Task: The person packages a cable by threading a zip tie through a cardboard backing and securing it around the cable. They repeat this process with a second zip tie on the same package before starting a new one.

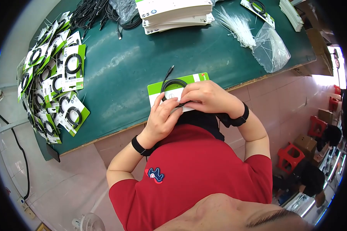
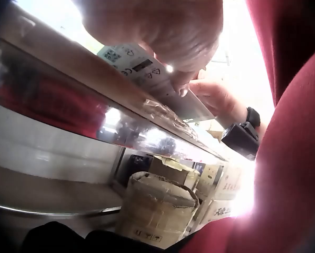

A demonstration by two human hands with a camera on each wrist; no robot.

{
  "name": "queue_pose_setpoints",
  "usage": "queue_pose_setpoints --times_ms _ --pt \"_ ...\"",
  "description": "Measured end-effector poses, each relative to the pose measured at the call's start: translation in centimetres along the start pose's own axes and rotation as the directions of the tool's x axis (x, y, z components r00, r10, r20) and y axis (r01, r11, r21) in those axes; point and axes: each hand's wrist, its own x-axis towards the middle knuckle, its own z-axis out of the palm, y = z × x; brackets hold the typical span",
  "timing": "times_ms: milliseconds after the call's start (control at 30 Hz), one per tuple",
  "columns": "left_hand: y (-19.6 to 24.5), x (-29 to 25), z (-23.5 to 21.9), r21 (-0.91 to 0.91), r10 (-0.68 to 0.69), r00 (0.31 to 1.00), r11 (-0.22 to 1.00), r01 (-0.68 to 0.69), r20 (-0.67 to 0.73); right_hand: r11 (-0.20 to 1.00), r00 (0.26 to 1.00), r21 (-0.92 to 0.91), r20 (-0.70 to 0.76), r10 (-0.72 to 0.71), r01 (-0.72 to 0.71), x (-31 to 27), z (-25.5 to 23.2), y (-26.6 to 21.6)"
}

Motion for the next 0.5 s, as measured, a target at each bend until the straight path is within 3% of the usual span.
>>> queue_pose_setpoints --times_ms 200,333,500 --pt "-0.3 0.3 -0.4 -0.058 0.016 0.999 0.998 -0.018 -0.045 1.0 1.0 -0.007 -0.025 0.01 -0.01 0.3 -0.2 -0.4" --pt "-0.6 0.8 -0.7 -0.029 0.057 0.996 0.998 -0.059 -0.067 0.998 0.993 -0.024 -0.102 -0.063 0.061 0.0 -0.3 -0.6" --pt "-0.4 1.2 -0.9 -0.03 0.042 0.997 0.999 -0.044 -0.064 0.99 0.997 -0.123 -0.034 -0.068 0.063 -0.3 -0.8 -0.9"
